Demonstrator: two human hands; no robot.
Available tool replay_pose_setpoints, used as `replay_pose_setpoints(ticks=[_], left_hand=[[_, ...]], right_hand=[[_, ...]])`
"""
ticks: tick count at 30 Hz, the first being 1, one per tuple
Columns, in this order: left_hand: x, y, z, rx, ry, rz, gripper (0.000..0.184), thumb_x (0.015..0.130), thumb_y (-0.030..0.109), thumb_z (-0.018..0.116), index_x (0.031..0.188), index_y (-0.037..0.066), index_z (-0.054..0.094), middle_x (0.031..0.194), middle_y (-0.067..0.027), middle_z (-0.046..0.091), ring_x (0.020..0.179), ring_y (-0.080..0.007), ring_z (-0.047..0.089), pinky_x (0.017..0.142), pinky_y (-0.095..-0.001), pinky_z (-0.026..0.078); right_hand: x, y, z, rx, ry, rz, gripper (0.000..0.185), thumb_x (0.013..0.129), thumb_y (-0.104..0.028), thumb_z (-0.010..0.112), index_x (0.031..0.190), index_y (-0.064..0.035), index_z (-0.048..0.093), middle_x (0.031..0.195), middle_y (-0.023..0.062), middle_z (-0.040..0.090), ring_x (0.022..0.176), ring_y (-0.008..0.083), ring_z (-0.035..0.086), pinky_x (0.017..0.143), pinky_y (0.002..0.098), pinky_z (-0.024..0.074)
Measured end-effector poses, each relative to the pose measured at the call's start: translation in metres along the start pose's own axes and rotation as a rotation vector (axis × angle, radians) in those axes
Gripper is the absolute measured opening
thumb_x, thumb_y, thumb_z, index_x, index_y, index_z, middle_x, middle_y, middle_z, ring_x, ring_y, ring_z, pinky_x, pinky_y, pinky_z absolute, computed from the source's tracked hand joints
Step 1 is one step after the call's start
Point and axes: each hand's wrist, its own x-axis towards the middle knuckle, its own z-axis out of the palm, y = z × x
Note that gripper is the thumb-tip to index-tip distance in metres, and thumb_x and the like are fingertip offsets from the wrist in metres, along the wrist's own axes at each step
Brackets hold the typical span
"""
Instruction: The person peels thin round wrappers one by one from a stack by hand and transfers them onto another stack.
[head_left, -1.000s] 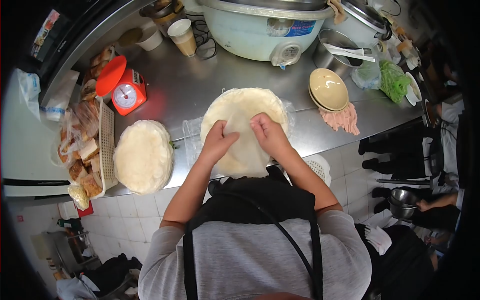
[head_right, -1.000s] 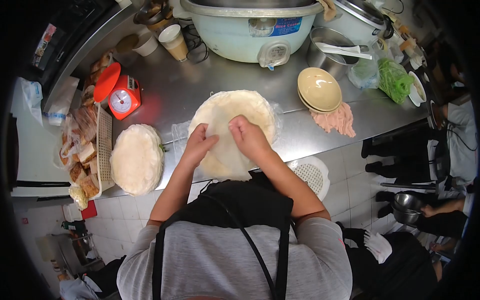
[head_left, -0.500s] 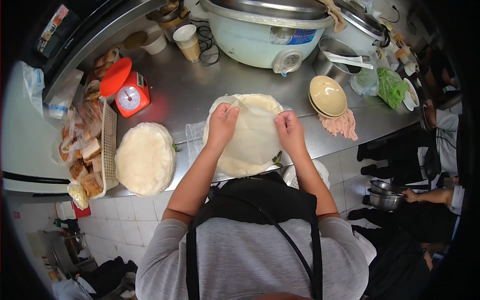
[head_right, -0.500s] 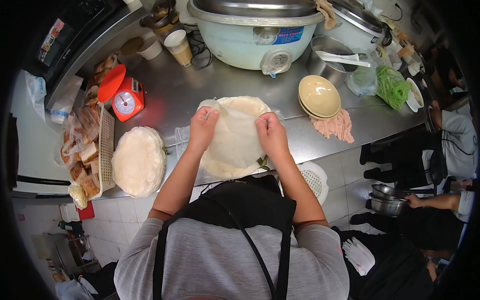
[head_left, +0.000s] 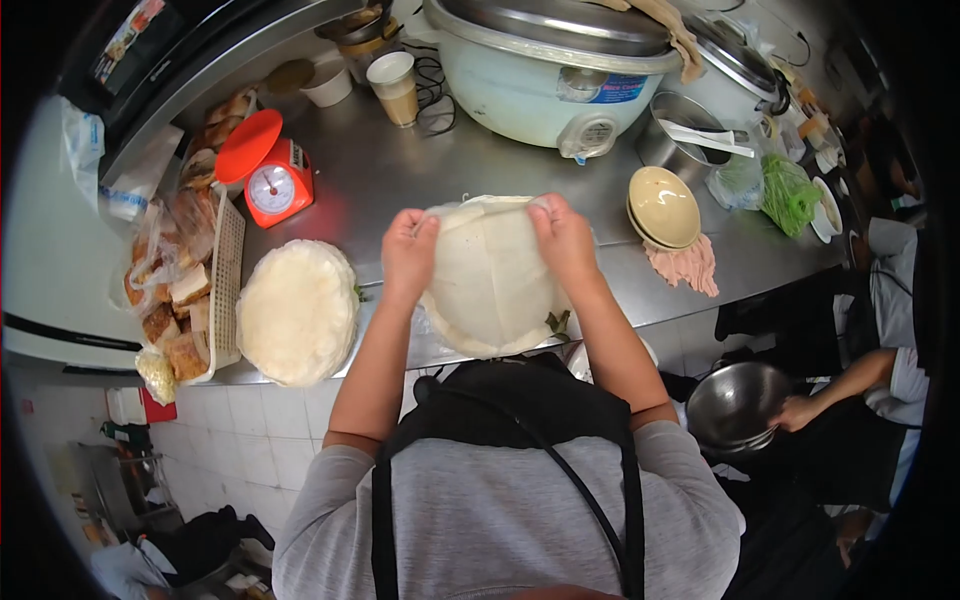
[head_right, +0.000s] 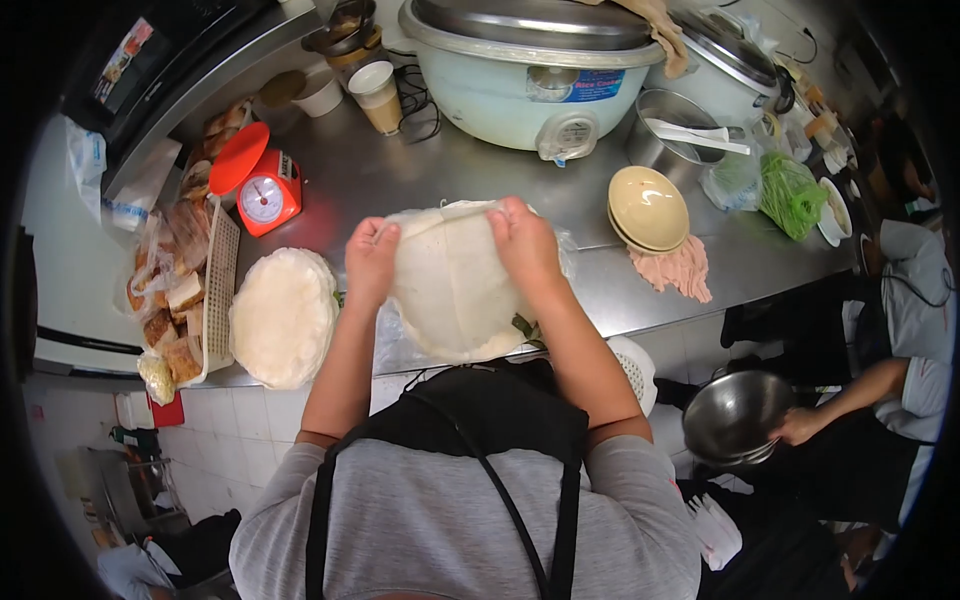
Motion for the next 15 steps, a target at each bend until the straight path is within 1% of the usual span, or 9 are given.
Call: replay_pose_setpoints(ticks=[1,3,5,8,9,12,15], left_hand=[[0.0,0.007,-0.007,0.034,0.038,-0.024,0.011,0.08,0.012,0.055,0.077,0.001,0.053,0.068,-0.0007,0.055,0.063,-0.0067,0.046,0.059,-0.0226,0.04],[0.004,0.004,-0.018,0.022,0.089,0.003,0.012,0.08,0.012,0.055,0.077,0.001,0.052,0.068,-0.0011,0.055,0.062,-0.0066,0.046,0.058,-0.0223,0.04],[0.008,-0.002,-0.027,0.055,0.155,0.039,0.013,0.081,0.013,0.055,0.077,0.0,0.052,0.067,-0.0003,0.054,0.061,-0.0059,0.044,0.056,-0.0217,0.038],[0.009,0.008,-0.039,0.029,0.224,-0.018,0.013,0.081,0.013,0.055,0.077,0.001,0.052,0.068,0.0005,0.053,0.061,-0.0055,0.044,0.056,-0.0213,0.038],[0.01,0.009,-0.044,0.032,0.242,-0.005,0.013,0.081,0.013,0.055,0.077,0.001,0.052,0.068,0.0006,0.053,0.061,-0.0054,0.044,0.056,-0.0212,0.038],[0.012,0.01,-0.058,0.046,0.295,0.021,0.013,0.082,0.013,0.054,0.078,0.001,0.052,0.069,0.0007,0.052,0.062,-0.0053,0.044,0.057,-0.0211,0.038],[0.013,0.01,-0.076,0.052,0.348,0.014,0.012,0.082,0.013,0.054,0.078,0.002,0.053,0.07,0.0002,0.053,0.063,-0.0057,0.044,0.058,-0.0213,0.038]], right_hand=[[0.002,0.002,-0.001,-0.02,0.016,0.012,0.025,0.082,-0.027,0.052,0.087,-0.0031,0.052,0.071,0.0211,0.057,0.068,0.0387,0.055,0.058,0.0434,0.0428],[0.005,0.006,0.0,-0.069,0.09,0.011,0.025,0.082,-0.028,0.052,0.09,-0.0038,0.053,0.073,0.0213,0.058,0.069,0.0391,0.055,0.058,0.0426,0.0433],[0.006,0.005,-0.004,-0.057,0.111,0.034,0.025,0.082,-0.027,0.052,0.091,-0.0037,0.053,0.074,0.0214,0.058,0.07,0.0392,0.055,0.059,0.0413,0.0437],[0.007,0.009,-0.007,0.008,0.143,0.025,0.023,0.082,-0.025,0.053,0.09,-0.0036,0.054,0.074,0.0207,0.058,0.07,0.0385,0.055,0.059,0.0391,0.0441],[0.007,0.011,-0.009,0.037,0.154,0.017,0.022,0.082,-0.024,0.053,0.089,-0.0035,0.054,0.074,0.0204,0.058,0.07,0.0382,0.056,0.059,0.0384,0.0442],[0.008,0.016,-0.013,0.03,0.183,0.083,0.018,0.082,-0.02,0.052,0.085,-0.0028,0.054,0.07,0.0185,0.057,0.065,0.0352,0.056,0.059,0.0356,0.0438],[0.009,0.034,-0.015,0.07,0.231,0.048,0.015,0.081,-0.017,0.051,0.084,-0.0022,0.054,0.068,0.0172,0.056,0.062,0.0317,0.055,0.059,0.0338,0.0435]])
